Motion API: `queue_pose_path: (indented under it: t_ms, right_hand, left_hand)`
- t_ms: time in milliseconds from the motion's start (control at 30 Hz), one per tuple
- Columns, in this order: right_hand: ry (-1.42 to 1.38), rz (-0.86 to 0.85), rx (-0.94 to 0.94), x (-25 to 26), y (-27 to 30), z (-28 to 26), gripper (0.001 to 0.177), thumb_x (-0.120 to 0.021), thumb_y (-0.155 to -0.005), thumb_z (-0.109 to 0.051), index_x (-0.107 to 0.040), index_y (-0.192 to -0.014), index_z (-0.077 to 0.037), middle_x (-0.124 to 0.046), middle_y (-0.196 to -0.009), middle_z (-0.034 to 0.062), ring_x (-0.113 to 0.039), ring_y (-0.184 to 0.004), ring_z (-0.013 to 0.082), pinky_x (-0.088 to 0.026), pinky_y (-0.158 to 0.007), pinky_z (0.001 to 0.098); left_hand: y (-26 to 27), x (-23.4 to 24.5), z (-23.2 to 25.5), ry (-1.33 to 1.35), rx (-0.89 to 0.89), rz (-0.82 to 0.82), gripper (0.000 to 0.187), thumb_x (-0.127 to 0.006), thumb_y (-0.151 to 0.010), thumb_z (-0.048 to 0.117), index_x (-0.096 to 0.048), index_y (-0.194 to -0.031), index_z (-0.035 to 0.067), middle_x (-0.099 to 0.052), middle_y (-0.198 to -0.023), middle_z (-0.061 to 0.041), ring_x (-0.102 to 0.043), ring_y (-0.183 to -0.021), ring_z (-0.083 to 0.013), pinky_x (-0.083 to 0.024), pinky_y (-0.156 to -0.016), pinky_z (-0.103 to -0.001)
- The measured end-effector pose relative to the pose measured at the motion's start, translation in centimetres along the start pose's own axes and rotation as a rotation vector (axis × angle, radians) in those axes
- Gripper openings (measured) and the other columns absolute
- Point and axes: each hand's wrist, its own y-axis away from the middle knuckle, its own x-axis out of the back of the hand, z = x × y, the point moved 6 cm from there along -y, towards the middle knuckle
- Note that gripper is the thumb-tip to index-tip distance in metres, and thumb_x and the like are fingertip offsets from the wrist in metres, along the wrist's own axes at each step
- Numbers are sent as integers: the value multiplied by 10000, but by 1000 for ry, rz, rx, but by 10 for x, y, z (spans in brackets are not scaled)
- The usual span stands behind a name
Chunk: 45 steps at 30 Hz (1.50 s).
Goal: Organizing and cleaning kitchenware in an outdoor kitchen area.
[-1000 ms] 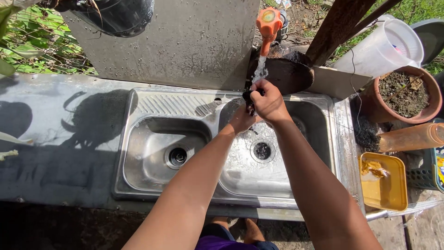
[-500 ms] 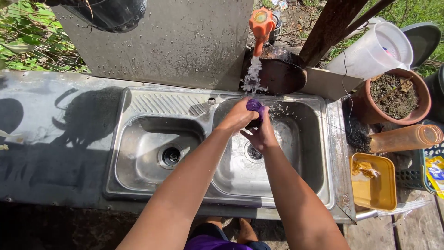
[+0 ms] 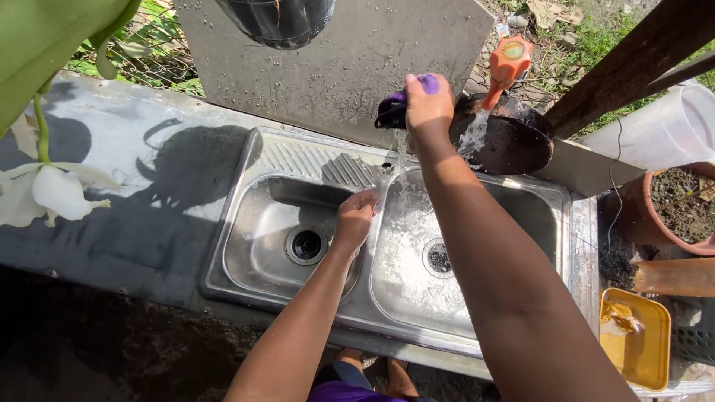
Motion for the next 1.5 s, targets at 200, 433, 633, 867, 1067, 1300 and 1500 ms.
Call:
queue_pose_path:
  t_ms: [200,433,633,867,1067,1300,1500]
  right_hand:
    - [-131,-39,237,-28,-83,-98,335,-837,-905,-217,-649,-1115,-36,-729,-957,56,-658,-824,133,-577,-762,317]
    - [-437,-279,-343,-2,62,-29,354,-793,-822,-73,-552,-1075,-129,-620,-964,29,-659,-810,175,-558,-578,330]
    - [-596,-240,-614,63,165,79,285,-723,-844,-48,-583,-1085,-105,-651,-996,79,-687,-890,247,-592,-709,407]
    - [517,-44,126,121,147,64,341,-610,-1054,-313,-654,-1184,-1,-677,-1083,148,-636,-981,254,-516,-864,365]
    - [-376,120,-513,122,164,91,594,-474,-1043,-588,-648,-1092,-22,-676,-913,80,-633,-793,172,-536,-684,357]
    - [-191,202,-809,136,197,113,629,-482,-956,-679,-726,-1034,-104,-638,-767,54,-547,-572,161,-384,-439,353]
    - [-251,193,-1001,129,214,152,480,-504,-989,-558,-655,-974,-103,-556,-713,63,-471,-519,203,-322,-412,372]
  left_hand:
    - [25,-8,48,91,57,-89,419,-625,-995,251,-628,-1313,-21,-742,-1095,-101,-682,-983,-169,-547,-835,-334]
    - [28,-23,108,323,305,-119,444,-598,-975,415,-557,-1324,144,-673,-1168,-25,-661,-1053,-189,-548,-897,-379]
    - [-24,-90,34,713,621,-108,488,-703,-873,501,-582,-1187,146,-669,-1056,-41,-663,-945,-236,-572,-811,-448]
    - [-71,-176,-11,457,273,-32,345,-911,-785,165,-667,-968,3,-694,-886,-60,-633,-733,-181,-549,-651,-369]
    - [-51,-189,-16,380,261,-3,252,-767,-888,281,-683,-924,46,-695,-836,-48,-619,-679,-141,-535,-619,-322]
    - [-30,-176,-59,487,527,76,481,-664,-991,460,-621,-793,24,-600,-708,-72,-528,-586,-180,-467,-548,-381]
    - [-12,-155,-38,504,610,131,504,-607,-995,471,-515,-698,75,-491,-620,-42,-455,-516,-196,-451,-510,-399]
